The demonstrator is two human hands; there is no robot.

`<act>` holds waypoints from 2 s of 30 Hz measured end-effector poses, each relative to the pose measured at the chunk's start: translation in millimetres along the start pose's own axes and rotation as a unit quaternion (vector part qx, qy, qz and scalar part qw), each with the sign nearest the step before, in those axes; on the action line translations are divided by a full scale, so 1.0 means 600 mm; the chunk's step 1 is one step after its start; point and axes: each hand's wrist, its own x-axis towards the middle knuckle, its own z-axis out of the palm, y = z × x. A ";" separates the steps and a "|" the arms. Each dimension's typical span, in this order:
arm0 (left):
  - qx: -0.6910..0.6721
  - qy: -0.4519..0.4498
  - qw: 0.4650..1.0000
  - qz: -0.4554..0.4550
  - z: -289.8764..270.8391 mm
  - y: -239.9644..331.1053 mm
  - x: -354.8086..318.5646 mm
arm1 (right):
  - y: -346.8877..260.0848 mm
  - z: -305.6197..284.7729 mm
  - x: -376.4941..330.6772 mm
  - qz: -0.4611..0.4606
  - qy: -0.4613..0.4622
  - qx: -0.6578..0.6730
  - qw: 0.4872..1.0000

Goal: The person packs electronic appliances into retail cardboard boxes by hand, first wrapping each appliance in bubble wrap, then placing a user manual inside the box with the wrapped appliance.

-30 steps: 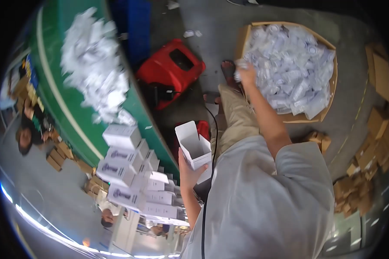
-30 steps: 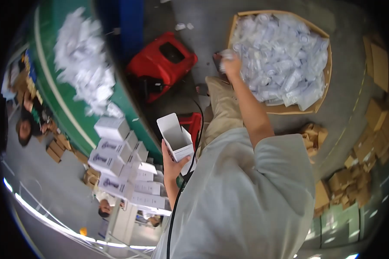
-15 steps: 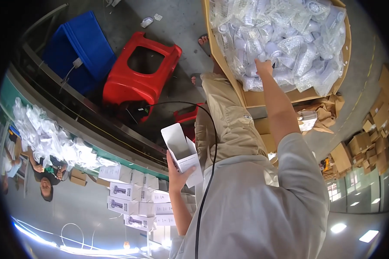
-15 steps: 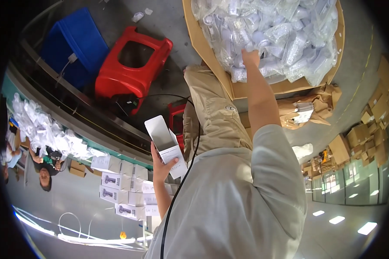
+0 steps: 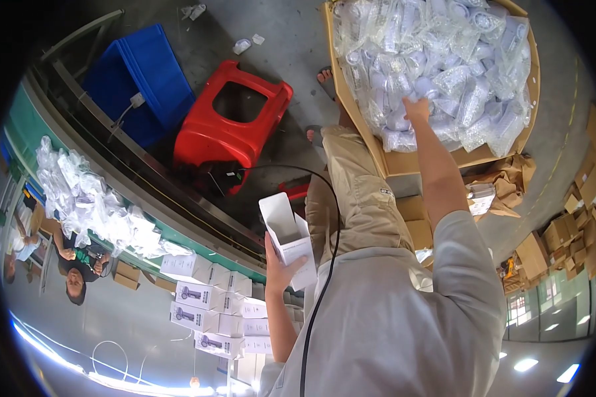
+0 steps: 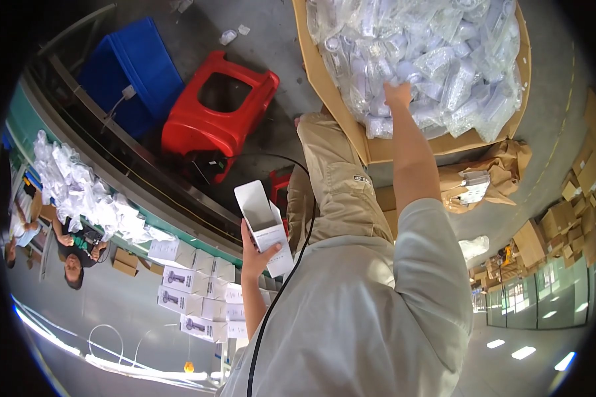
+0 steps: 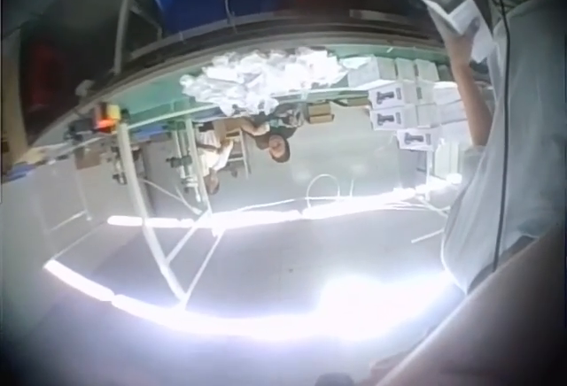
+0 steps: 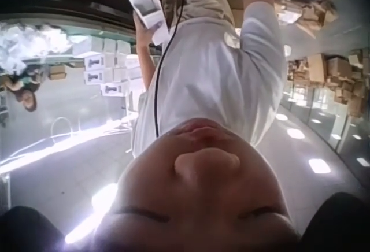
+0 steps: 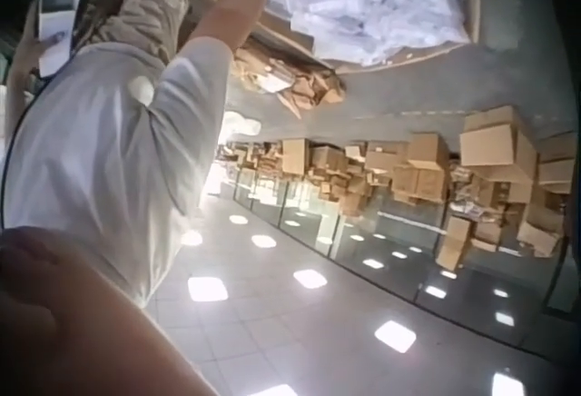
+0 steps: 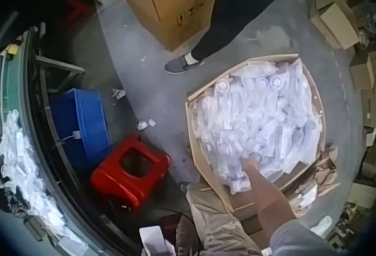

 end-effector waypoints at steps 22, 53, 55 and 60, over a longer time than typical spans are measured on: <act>0.206 0.036 0.972 0.111 -0.025 0.050 -0.011 | 0.097 -0.093 -0.195 -0.321 0.026 -0.213 0.922; -0.038 0.344 0.768 0.538 -0.097 0.137 -0.241 | -0.077 -0.238 -1.141 -0.612 -0.556 0.381 0.413; -0.046 0.342 0.775 0.529 -0.103 0.124 -0.245 | -0.063 -0.226 -1.157 -0.611 -0.560 0.371 0.419; -0.041 0.334 0.788 0.515 -0.107 0.095 -0.250 | -0.046 -0.207 -1.165 -0.614 -0.578 0.338 0.420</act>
